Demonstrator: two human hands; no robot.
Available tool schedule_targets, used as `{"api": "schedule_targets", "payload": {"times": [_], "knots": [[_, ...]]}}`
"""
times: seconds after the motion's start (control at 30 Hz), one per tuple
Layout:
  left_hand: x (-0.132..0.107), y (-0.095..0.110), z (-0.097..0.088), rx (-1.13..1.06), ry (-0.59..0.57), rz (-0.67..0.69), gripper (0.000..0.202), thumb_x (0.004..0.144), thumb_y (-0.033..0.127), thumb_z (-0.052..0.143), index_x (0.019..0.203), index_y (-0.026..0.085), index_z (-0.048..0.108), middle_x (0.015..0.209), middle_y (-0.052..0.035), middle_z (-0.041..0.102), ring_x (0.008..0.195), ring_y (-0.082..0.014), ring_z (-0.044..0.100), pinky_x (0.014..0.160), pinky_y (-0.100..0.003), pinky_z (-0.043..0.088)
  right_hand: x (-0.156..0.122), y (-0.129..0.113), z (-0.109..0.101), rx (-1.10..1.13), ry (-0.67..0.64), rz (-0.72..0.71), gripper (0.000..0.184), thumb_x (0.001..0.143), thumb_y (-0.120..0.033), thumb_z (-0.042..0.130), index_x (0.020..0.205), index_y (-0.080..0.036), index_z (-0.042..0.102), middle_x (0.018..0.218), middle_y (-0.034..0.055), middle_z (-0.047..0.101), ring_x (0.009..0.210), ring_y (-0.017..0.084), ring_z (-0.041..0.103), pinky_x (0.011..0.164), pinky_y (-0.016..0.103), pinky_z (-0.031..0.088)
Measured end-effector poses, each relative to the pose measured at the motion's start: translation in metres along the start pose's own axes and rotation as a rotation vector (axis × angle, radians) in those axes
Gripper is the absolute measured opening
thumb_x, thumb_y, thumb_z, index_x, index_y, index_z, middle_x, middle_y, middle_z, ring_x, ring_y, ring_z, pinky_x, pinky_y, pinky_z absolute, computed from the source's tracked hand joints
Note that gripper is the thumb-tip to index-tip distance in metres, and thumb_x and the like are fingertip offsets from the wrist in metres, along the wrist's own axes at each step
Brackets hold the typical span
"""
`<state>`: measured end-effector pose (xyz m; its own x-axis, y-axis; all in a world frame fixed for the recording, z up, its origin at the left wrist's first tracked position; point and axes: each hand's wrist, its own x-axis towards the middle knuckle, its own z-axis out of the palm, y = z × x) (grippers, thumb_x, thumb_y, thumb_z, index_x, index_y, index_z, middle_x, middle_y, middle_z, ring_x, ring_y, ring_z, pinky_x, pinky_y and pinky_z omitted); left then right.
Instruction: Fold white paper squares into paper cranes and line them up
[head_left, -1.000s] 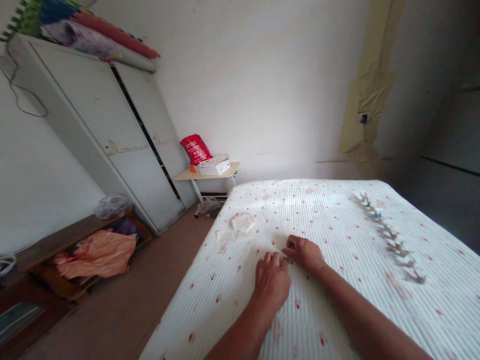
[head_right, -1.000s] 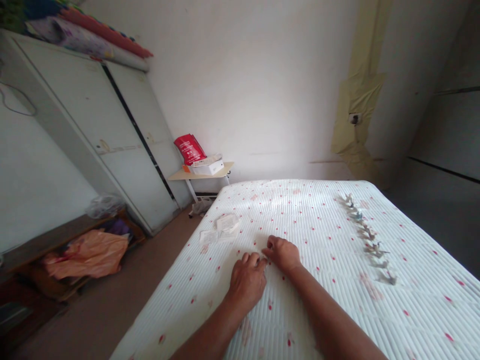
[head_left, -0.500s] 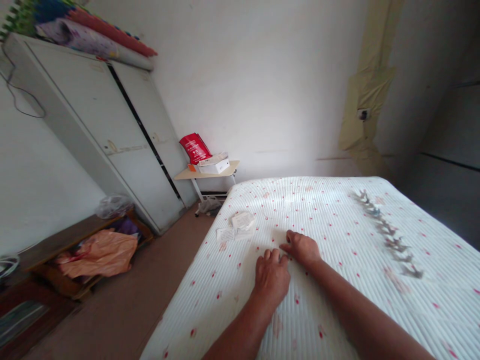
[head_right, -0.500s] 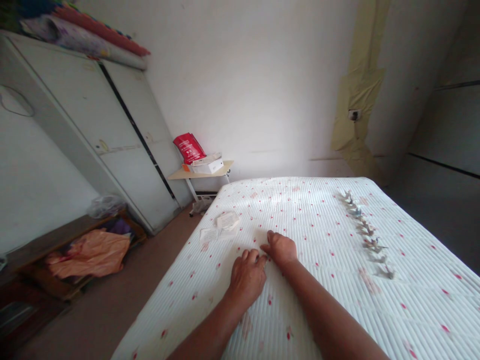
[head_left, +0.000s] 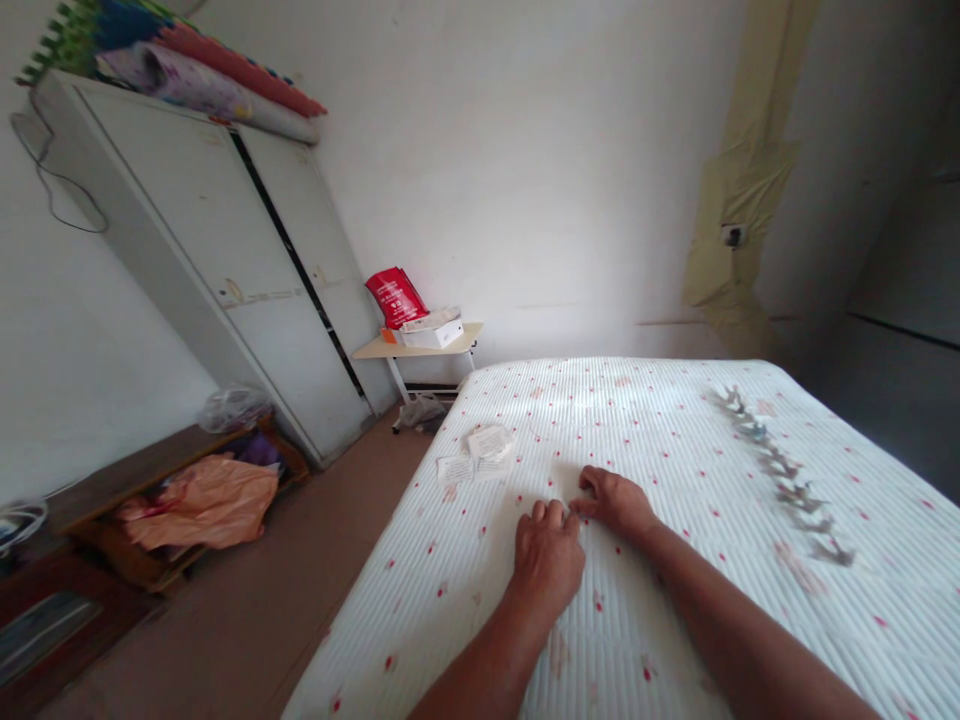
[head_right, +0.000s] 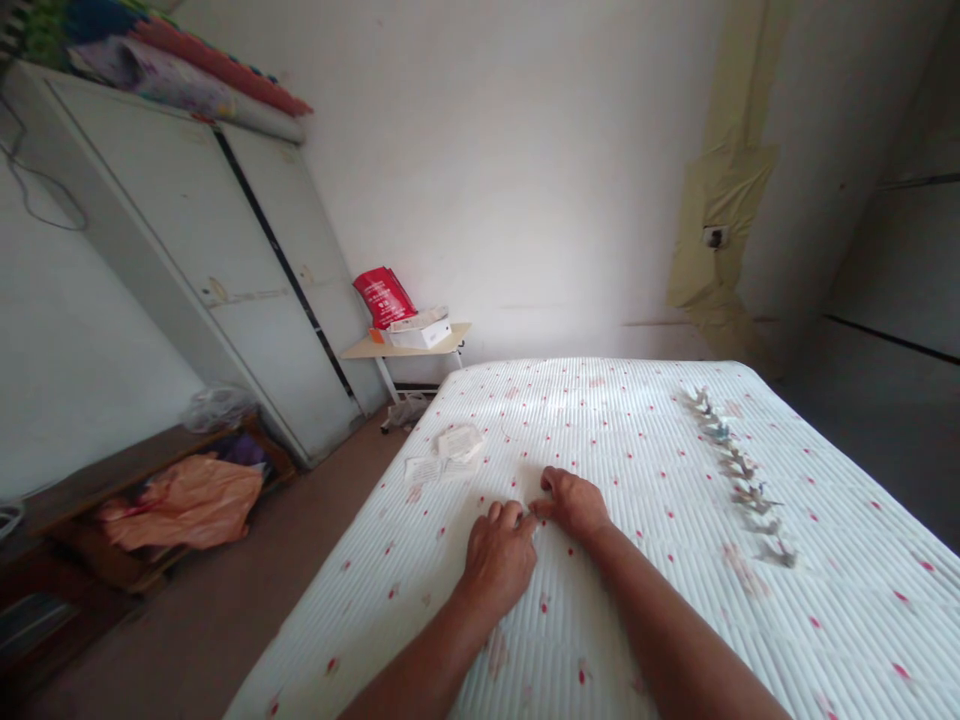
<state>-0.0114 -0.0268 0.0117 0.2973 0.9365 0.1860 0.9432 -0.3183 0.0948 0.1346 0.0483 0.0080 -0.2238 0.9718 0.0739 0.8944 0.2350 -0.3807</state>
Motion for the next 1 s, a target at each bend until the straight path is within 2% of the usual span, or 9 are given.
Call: {"api": "schedule_targets", "payload": {"times": [0.4, 0.57, 0.67, 0.8, 0.87, 0.93, 1.0], "knots": [[-0.001, -0.001, -0.002, -0.032, 0.011, -0.021, 0.031, 0.087, 0.022, 0.039, 0.108, 0.027, 0.061, 0.101, -0.0056, 0.057, 0.098, -0.0207, 0.047, 0.080, -0.033, 0.038, 0.000, -0.009, 0.001, -0.065, 0.050, 0.012, 0.019, 0.085, -0.037, 0.051, 0.089, -0.020, 0.058, 0.088, 0.0029, 0.065, 0.074, 0.014, 0.059, 0.059, 0.023, 0.031], [-0.001, -0.006, -0.005, -0.138, 0.033, -0.018, 0.031, 0.082, 0.023, 0.047, 0.108, 0.030, 0.061, 0.102, -0.0022, 0.057, 0.096, -0.0189, 0.047, 0.083, -0.031, 0.039, -0.008, -0.001, -0.002, 0.031, 0.042, -0.083, 0.027, 0.091, -0.028, 0.037, 0.084, -0.019, 0.062, 0.088, 0.0029, 0.061, 0.079, 0.012, 0.058, 0.067, 0.022, 0.036], [0.001, -0.009, -0.004, -0.183, 0.031, -0.038, 0.031, 0.080, 0.022, 0.048, 0.107, 0.029, 0.063, 0.103, -0.0024, 0.057, 0.097, -0.0189, 0.048, 0.086, -0.031, 0.039, -0.016, -0.003, -0.002, 0.081, 0.032, -0.122, 0.026, 0.090, -0.025, 0.039, 0.086, -0.019, 0.064, 0.093, 0.0041, 0.059, 0.083, 0.012, 0.058, 0.072, 0.021, 0.039], [0.003, -0.013, 0.004, -0.252, 0.055, -0.049, 0.029, 0.078, 0.018, 0.049, 0.101, 0.027, 0.066, 0.101, -0.0016, 0.059, 0.097, -0.0175, 0.050, 0.090, -0.030, 0.039, -0.023, -0.009, 0.001, 0.070, 0.068, -0.090, 0.019, 0.084, -0.026, 0.048, 0.094, -0.020, 0.064, 0.098, 0.0055, 0.057, 0.091, 0.015, 0.057, 0.078, 0.023, 0.040], [0.007, -0.016, 0.008, -0.331, 0.089, -0.095, 0.032, 0.077, 0.013, 0.048, 0.099, 0.026, 0.066, 0.101, -0.0007, 0.061, 0.098, -0.0152, 0.052, 0.093, -0.027, 0.038, -0.024, -0.009, 0.002, 0.067, 0.073, -0.091, 0.019, 0.083, -0.026, 0.050, 0.095, -0.021, 0.064, 0.099, 0.0053, 0.057, 0.093, 0.016, 0.057, 0.080, 0.024, 0.041], [0.013, -0.020, 0.010, -0.431, 0.136, -0.200, 0.032, 0.076, 0.010, 0.046, 0.097, 0.023, 0.066, 0.099, -0.0010, 0.063, 0.098, -0.0131, 0.054, 0.093, -0.024, 0.038, -0.024, -0.008, 0.003, 0.077, 0.081, -0.106, 0.019, 0.082, -0.026, 0.051, 0.094, -0.022, 0.065, 0.100, 0.0049, 0.057, 0.093, 0.016, 0.057, 0.080, 0.024, 0.042], [0.021, -0.022, 0.010, -0.495, 0.111, -0.287, 0.030, 0.076, 0.013, 0.048, 0.099, 0.021, 0.066, 0.100, -0.0015, 0.064, 0.096, -0.0127, 0.056, 0.088, -0.023, 0.041, -0.024, -0.007, 0.004, 0.086, 0.096, -0.109, 0.019, 0.082, -0.027, 0.051, 0.093, -0.022, 0.066, 0.100, 0.0045, 0.058, 0.092, 0.016, 0.057, 0.079, 0.024, 0.042]]}}
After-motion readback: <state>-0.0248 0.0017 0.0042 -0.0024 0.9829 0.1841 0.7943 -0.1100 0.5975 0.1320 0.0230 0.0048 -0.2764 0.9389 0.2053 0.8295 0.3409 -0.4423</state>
